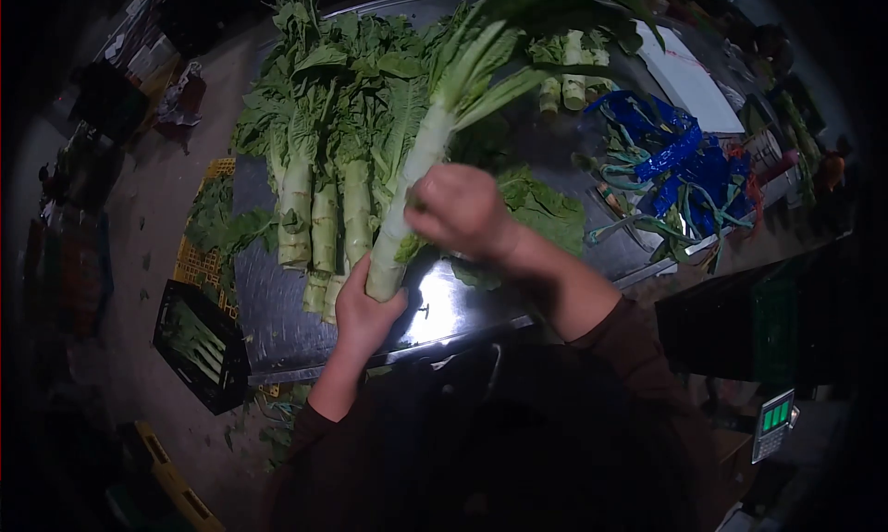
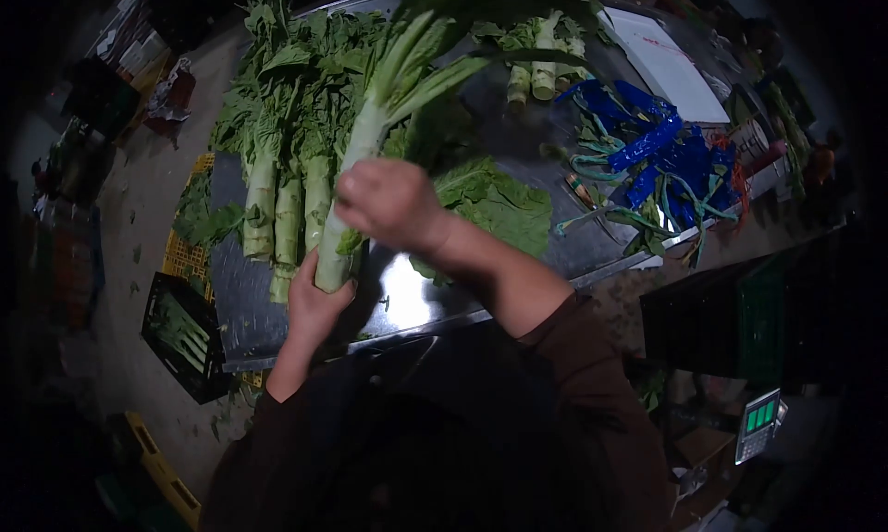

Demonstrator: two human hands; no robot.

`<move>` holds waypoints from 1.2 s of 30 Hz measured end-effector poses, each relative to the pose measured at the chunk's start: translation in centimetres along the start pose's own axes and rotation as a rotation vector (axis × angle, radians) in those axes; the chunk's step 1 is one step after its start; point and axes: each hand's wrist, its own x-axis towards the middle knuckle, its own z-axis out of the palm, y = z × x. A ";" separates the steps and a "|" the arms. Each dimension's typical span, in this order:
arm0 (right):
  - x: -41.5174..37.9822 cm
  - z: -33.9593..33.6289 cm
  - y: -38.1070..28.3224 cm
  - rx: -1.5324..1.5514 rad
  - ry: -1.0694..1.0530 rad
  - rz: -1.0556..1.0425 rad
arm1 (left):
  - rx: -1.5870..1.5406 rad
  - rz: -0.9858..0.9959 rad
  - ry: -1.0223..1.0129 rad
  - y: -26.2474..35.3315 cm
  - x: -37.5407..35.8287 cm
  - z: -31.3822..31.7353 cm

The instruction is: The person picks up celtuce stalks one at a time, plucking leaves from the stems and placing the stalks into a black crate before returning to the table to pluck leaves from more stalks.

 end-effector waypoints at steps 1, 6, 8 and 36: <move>-0.3 -0.3 -1.5 0.019 -0.098 -0.069 | 0.002 0.003 -0.008 0.4 0.1 -0.4; -2.4 -2.3 -2.8 -0.037 -0.230 0.699 | -0.671 -0.257 -0.460 -2.2 1.2 -2.4; -5.7 -4.1 -0.9 -0.402 -0.229 0.552 | -0.798 -0.251 -0.585 -2.5 1.2 -3.5; -29.0 -23.2 -22.9 -0.789 0.239 0.703 | 0.027 -0.193 -1.412 10.7 -8.6 15.2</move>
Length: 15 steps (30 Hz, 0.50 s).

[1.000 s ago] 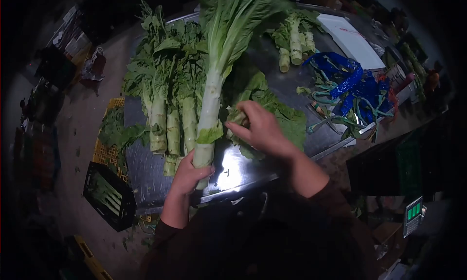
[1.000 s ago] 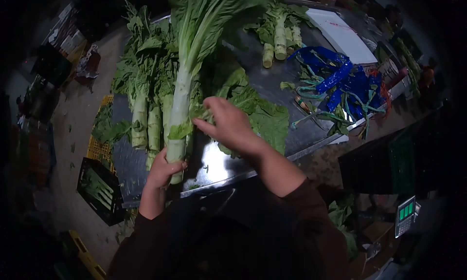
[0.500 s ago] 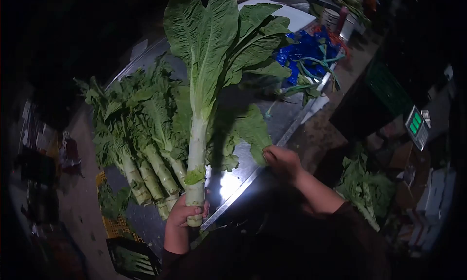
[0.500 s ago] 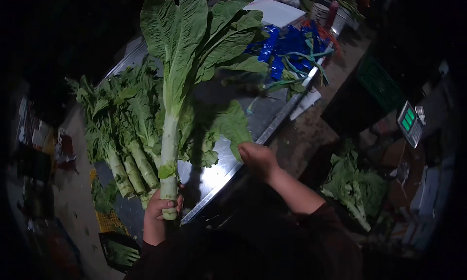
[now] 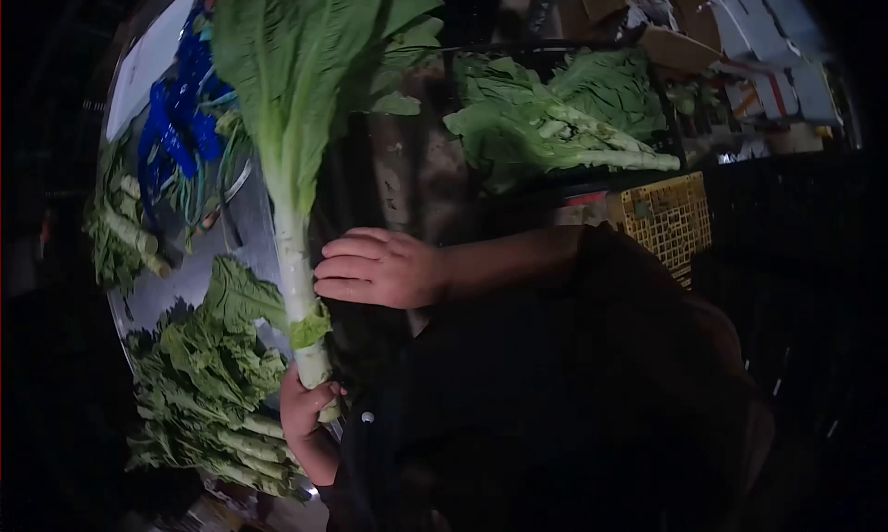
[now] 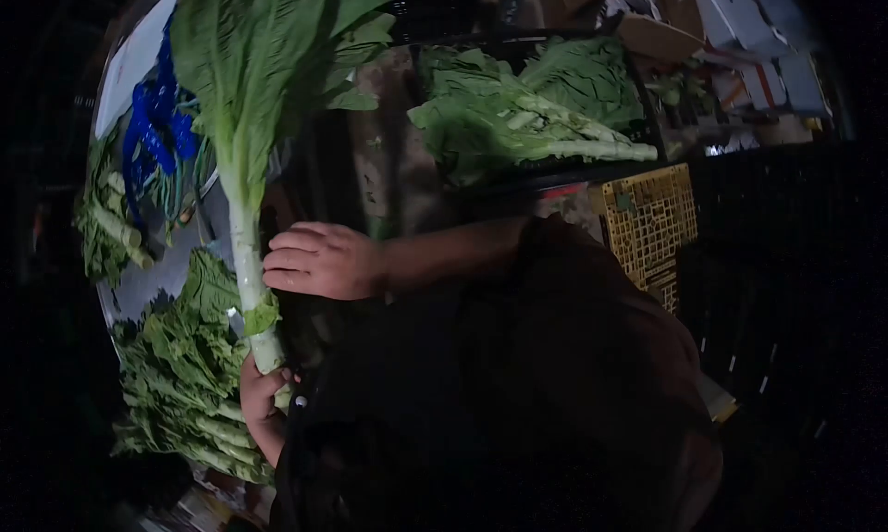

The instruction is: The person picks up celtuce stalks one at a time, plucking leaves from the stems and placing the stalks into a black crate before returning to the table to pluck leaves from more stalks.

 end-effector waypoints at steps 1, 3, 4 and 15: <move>-1.0 -2.0 1.3 -0.127 -0.017 0.021 | 0.057 -0.034 -0.061 1.5 1.9 1.9; -3.1 -6.7 3.5 -0.273 -0.074 0.112 | 0.149 -0.093 -0.177 4.2 5.7 6.2; -4.4 -8.5 4.6 -0.323 -0.091 0.164 | 0.173 -0.108 -0.238 5.0 7.5 8.5; -16.2 -22.0 13.1 -0.580 -0.514 0.533 | 0.807 -0.020 -0.717 9.6 17.5 24.2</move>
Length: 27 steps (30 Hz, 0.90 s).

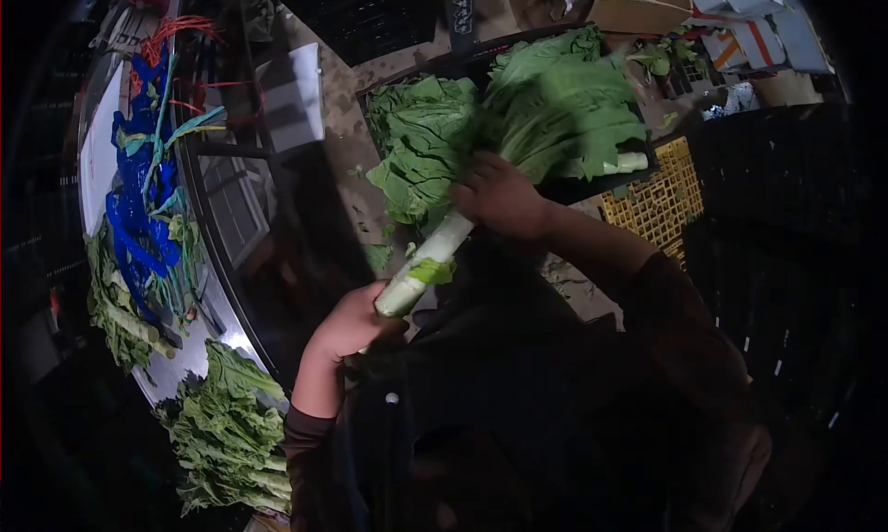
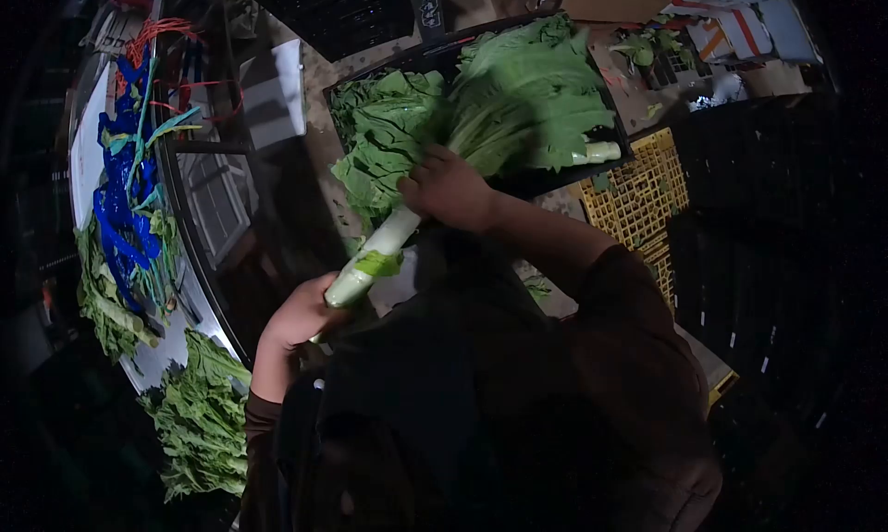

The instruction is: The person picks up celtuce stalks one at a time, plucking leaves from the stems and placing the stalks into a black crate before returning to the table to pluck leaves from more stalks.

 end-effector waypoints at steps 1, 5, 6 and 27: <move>-0.2 -0.1 0.6 0.024 -0.131 0.003 | 0.133 0.048 -0.010 0.5 0.4 -0.2; 0.5 -1.6 2.5 0.044 -0.071 0.004 | -0.196 0.088 -0.074 1.4 0.3 -2.6; 0.8 -1.8 3.1 0.078 -0.003 0.073 | -0.562 0.192 -0.022 2.1 -0.4 -3.0; -2.3 7.6 16.8 2.020 0.903 1.101 | -1.128 0.341 0.147 -4.8 -2.5 -1.1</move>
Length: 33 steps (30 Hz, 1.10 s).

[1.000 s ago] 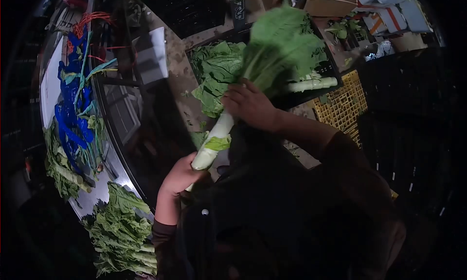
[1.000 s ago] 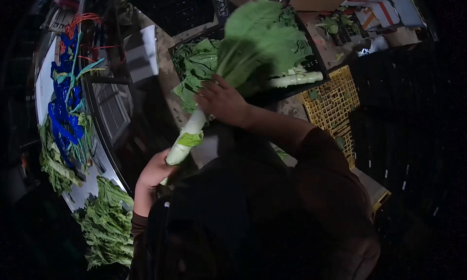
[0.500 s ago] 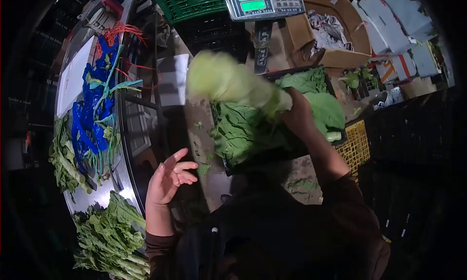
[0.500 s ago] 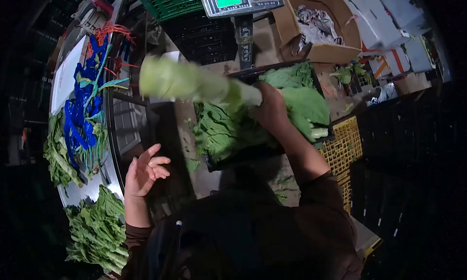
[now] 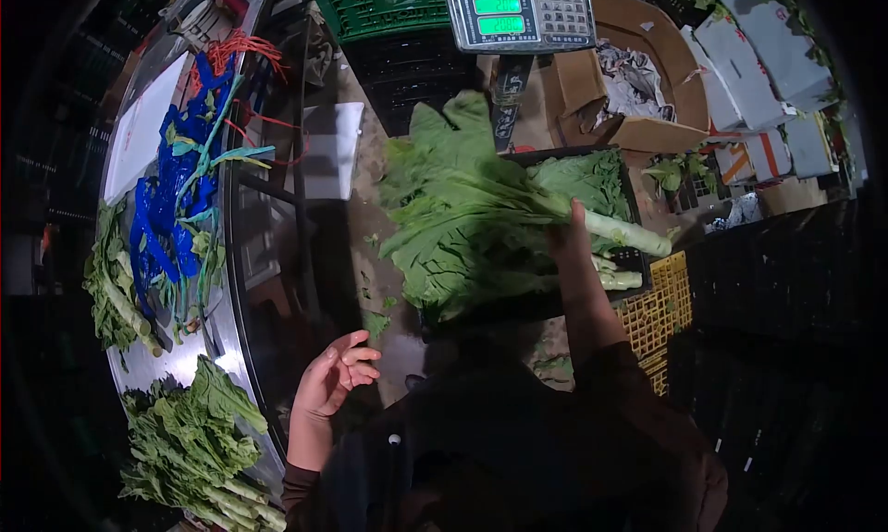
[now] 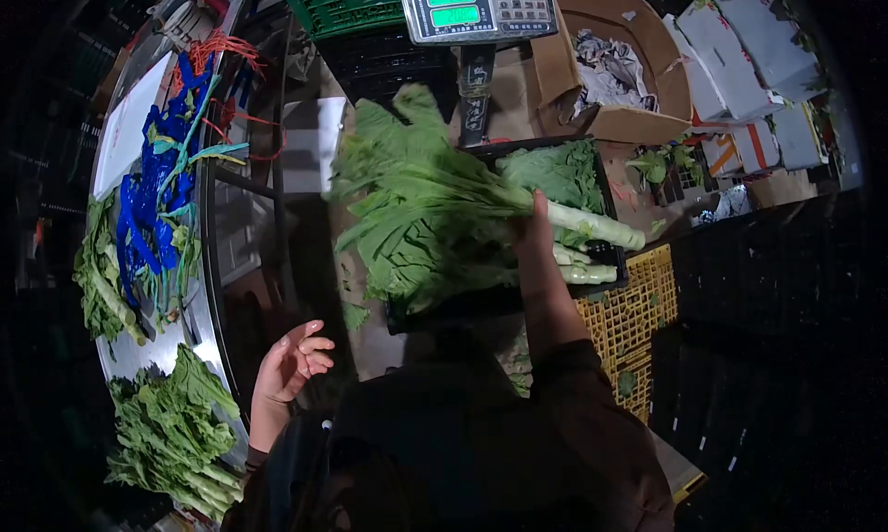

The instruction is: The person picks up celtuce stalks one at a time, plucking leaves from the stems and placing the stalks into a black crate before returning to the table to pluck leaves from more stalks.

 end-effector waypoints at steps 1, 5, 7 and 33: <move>0.5 -1.6 1.1 0.020 0.080 0.059 | -0.008 -0.003 0.019 0.0 0.1 0.0; 4.1 -4.1 4.2 0.098 0.358 0.095 | -0.004 -0.009 0.077 0.1 0.1 0.6; 6.6 -6.3 5.1 0.138 0.336 0.031 | -0.003 -0.021 0.108 -0.1 0.1 0.6; 13.1 7.8 7.2 -1.499 0.402 -0.575 | -0.109 -0.098 0.218 -1.8 1.5 1.3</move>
